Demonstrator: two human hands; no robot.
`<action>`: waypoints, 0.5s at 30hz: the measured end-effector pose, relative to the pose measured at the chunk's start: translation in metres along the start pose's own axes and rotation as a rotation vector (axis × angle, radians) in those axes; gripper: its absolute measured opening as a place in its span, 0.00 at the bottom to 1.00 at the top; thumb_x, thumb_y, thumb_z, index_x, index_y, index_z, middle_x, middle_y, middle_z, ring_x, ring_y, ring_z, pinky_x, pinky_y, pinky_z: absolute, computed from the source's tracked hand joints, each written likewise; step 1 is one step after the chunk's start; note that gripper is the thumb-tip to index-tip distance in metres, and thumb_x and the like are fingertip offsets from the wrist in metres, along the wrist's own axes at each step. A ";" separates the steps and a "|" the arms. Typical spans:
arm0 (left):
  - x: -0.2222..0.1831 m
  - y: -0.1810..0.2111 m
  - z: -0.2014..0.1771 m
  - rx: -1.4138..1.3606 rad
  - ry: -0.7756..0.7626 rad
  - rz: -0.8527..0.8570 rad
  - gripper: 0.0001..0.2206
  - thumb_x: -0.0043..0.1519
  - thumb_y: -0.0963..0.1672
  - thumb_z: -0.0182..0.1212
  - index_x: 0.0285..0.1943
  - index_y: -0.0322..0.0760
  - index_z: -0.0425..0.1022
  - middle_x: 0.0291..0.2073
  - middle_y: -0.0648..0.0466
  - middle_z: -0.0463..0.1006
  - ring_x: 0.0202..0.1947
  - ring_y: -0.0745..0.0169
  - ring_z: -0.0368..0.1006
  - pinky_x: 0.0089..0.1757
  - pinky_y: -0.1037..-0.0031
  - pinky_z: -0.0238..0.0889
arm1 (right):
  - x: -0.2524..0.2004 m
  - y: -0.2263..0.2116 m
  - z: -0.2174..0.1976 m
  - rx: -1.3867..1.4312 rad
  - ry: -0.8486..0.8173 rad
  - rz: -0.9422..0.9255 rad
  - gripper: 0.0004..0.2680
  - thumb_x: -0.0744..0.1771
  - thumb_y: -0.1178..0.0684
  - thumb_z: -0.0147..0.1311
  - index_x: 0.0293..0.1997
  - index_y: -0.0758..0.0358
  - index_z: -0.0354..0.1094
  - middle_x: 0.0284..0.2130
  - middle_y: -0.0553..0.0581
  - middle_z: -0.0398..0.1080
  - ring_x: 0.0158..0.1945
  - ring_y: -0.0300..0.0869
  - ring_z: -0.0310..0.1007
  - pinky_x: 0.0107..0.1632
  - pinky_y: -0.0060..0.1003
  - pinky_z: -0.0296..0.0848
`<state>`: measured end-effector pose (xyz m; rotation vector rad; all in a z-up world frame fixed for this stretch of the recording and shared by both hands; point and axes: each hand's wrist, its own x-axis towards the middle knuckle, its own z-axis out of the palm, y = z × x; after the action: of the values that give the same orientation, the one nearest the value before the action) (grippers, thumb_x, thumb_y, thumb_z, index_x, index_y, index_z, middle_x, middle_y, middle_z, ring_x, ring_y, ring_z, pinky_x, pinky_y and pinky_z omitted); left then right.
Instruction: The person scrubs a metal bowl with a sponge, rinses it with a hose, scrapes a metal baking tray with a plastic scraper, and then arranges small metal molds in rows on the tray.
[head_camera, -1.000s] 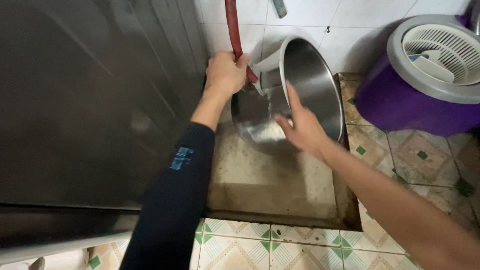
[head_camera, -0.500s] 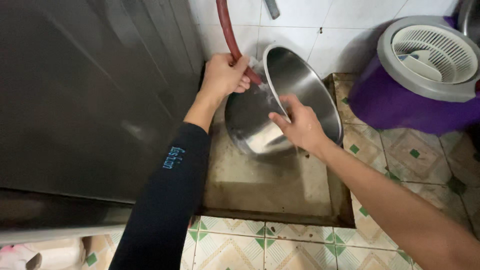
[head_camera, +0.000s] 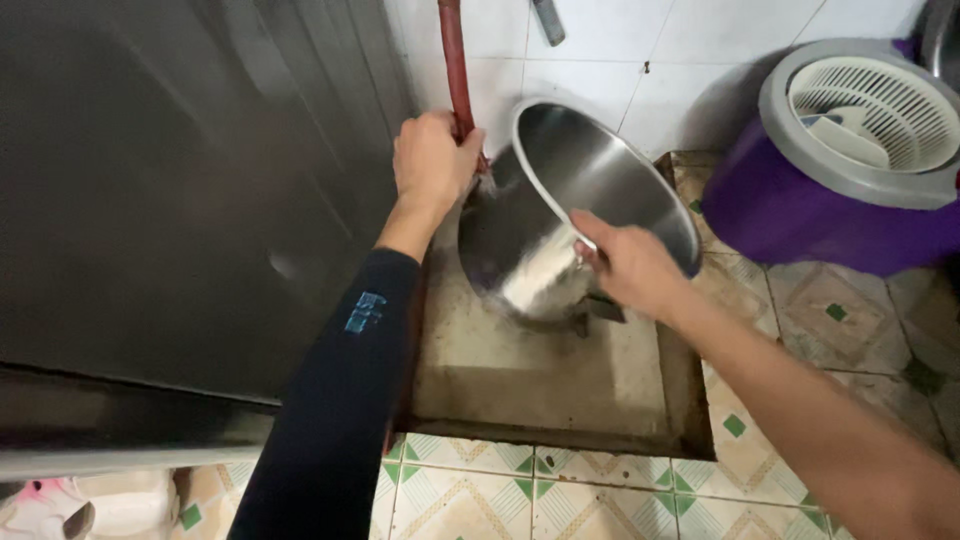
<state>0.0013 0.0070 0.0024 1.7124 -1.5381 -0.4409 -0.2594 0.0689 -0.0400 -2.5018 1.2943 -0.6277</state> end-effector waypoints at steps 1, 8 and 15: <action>0.002 -0.001 0.003 0.032 0.050 -0.015 0.11 0.59 0.48 0.64 0.36 0.35 0.83 0.27 0.49 0.85 0.31 0.54 0.83 0.42 0.64 0.73 | 0.005 -0.002 -0.007 -0.039 -0.090 0.049 0.15 0.69 0.53 0.51 0.65 0.54 0.64 0.28 0.70 0.74 0.33 0.63 0.74 0.37 0.55 0.70; 0.020 -0.021 0.039 0.318 0.290 0.087 0.12 0.61 0.49 0.65 0.39 0.36 0.82 0.30 0.44 0.81 0.34 0.39 0.78 0.38 0.52 0.70 | -0.004 -0.024 -0.030 -0.267 -0.181 -0.003 0.13 0.67 0.52 0.52 0.59 0.50 0.69 0.33 0.57 0.76 0.39 0.53 0.77 0.45 0.54 0.71; 0.007 -0.119 0.106 0.206 0.246 0.336 0.10 0.58 0.48 0.65 0.36 0.36 0.80 0.32 0.43 0.79 0.33 0.42 0.76 0.36 0.56 0.68 | -0.041 0.012 -0.023 -0.459 0.097 0.097 0.23 0.63 0.31 0.60 0.42 0.67 0.69 0.50 0.71 0.67 0.63 0.61 0.65 0.65 0.68 0.49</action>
<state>0.0093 -0.0372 -0.1510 1.5478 -1.6885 0.0998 -0.3002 0.0951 -0.0351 -2.7622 1.7546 -0.4767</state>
